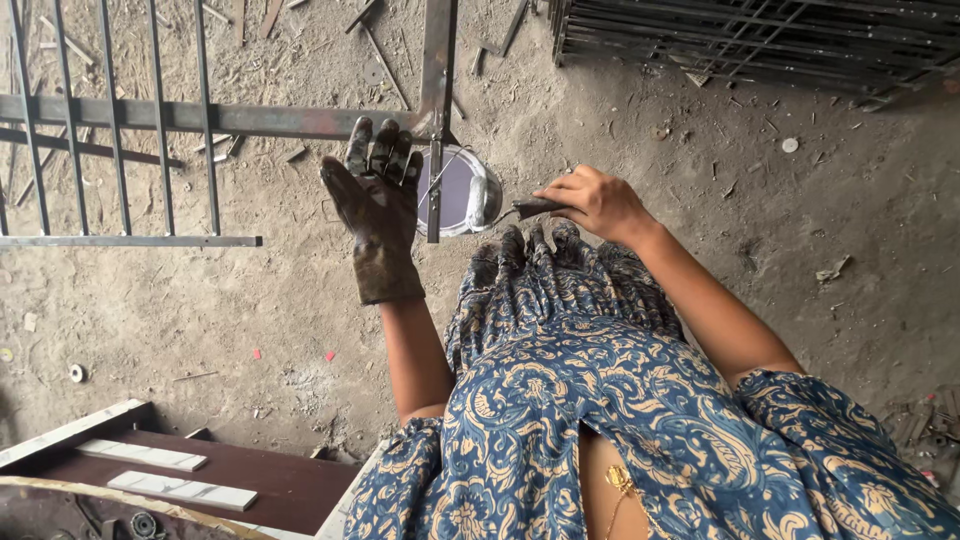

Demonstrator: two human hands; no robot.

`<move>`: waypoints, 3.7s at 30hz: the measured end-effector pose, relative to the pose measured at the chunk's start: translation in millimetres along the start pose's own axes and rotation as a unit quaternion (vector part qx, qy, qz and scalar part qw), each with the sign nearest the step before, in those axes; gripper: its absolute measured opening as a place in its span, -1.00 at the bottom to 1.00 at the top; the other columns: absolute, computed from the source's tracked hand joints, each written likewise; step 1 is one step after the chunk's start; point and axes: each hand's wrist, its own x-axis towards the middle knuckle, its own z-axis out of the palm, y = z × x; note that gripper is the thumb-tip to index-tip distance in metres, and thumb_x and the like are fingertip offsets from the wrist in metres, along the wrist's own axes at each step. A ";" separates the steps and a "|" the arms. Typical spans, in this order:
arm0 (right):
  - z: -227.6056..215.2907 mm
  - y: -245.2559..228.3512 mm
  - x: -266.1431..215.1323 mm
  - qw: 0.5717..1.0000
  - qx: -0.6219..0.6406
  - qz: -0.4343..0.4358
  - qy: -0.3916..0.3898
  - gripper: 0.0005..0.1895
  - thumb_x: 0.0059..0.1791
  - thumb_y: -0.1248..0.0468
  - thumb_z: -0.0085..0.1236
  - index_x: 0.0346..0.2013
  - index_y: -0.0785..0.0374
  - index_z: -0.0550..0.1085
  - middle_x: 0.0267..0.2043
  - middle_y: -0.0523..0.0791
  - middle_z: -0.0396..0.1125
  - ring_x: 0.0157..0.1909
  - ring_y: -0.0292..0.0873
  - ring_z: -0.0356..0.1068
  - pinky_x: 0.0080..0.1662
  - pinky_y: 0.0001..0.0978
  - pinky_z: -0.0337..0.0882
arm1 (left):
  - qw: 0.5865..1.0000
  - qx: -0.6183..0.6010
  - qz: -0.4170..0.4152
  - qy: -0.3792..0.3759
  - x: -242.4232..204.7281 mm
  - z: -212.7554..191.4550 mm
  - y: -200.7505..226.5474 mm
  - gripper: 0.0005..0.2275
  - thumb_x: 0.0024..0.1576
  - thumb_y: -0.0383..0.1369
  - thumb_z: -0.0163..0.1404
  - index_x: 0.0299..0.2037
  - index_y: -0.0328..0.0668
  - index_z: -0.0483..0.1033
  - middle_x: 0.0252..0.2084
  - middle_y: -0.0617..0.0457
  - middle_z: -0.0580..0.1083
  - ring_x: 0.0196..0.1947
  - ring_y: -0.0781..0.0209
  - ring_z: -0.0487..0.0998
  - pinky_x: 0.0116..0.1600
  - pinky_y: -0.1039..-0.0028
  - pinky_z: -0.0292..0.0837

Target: The person puts on a glove, picks up a paint roller, and paints a metal frame with white paint. They squat and sit on the floor while painting the frame.

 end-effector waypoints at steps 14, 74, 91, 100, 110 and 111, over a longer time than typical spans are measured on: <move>6.6 91.9 -81.6 0.902 0.291 0.263 0.180 -0.59 0.06 0.09 0.25 0.18 0.09 0.53 -0.13 -0.17 0.46 -0.26 -0.32 0.34 -0.27 -0.48 0.34 | 0.755 0.600 0.260 0.047 0.0 -52.1 -43.4 -0.27 0.38 0.08 -0.23 0.52 -0.43 -0.05 0.52 -0.37 0.12 0.48 -0.39 0.20 0.55 0.00 0.18; -112.3 320.4 -102.8 0.435 0.617 0.264 0.600 -0.52 0.19 -0.13 -0.04 0.19 0.15 0.41 -0.25 -0.31 0.17 -0.40 -0.45 0.06 -0.33 -0.58 0.09 | 0.960 0.076 -0.217 -0.161 354.3 227.4 -259.3 -0.33 0.17 0.14 0.04 0.29 -0.26 0.32 0.13 -0.12 0.48 0.09 0.00 0.54 0.30 0.11 0.49; -181.8 396.5 -150.8 0.506 0.365 0.413 0.664 -0.72 0.19 0.16 0.14 0.13 0.20 0.41 -0.23 -0.25 0.30 -0.37 -0.41 0.22 -0.35 -0.55 0.22 | 0.942 0.106 -0.237 -0.211 373.9 279.2 -324.9 -0.34 0.21 0.21 -0.03 0.31 -0.15 0.35 0.17 -0.03 0.49 0.13 0.05 0.50 0.28 0.17 0.48; -220.9 434.2 -226.0 0.499 0.300 0.433 0.688 -0.70 0.21 0.19 0.13 0.18 0.28 0.43 -0.24 -0.25 0.30 -0.39 -0.42 0.21 -0.35 -0.55 0.21 | 0.948 0.126 -0.239 -0.168 370.9 340.0 -425.6 -0.36 0.20 0.21 -0.20 0.22 -0.15 0.42 0.09 -0.06 0.55 0.06 0.01 0.57 0.19 0.15 0.51; -265.7 479.1 -291.8 0.504 0.279 0.417 0.703 -0.67 0.24 0.19 0.10 0.25 0.29 0.43 -0.23 -0.25 0.30 -0.36 -0.43 0.21 -0.33 -0.56 0.19 | 0.921 -0.061 -0.120 -0.366 373.1 395.1 -501.0 -0.39 0.36 0.09 -0.42 0.13 -0.30 0.50 0.07 -0.19 0.57 -0.05 0.08 0.65 0.11 0.33 0.58; -267.6 484.5 -295.7 0.507 0.276 0.419 0.701 -0.67 0.24 0.19 0.10 0.25 0.28 0.43 -0.23 -0.24 0.30 -0.36 -0.42 0.21 -0.33 -0.55 0.20 | 0.928 -0.049 -0.114 -0.351 367.6 393.0 -502.3 -0.39 0.35 0.08 -0.43 0.15 -0.32 0.49 0.11 -0.21 0.56 -0.02 0.04 0.65 0.12 0.31 0.58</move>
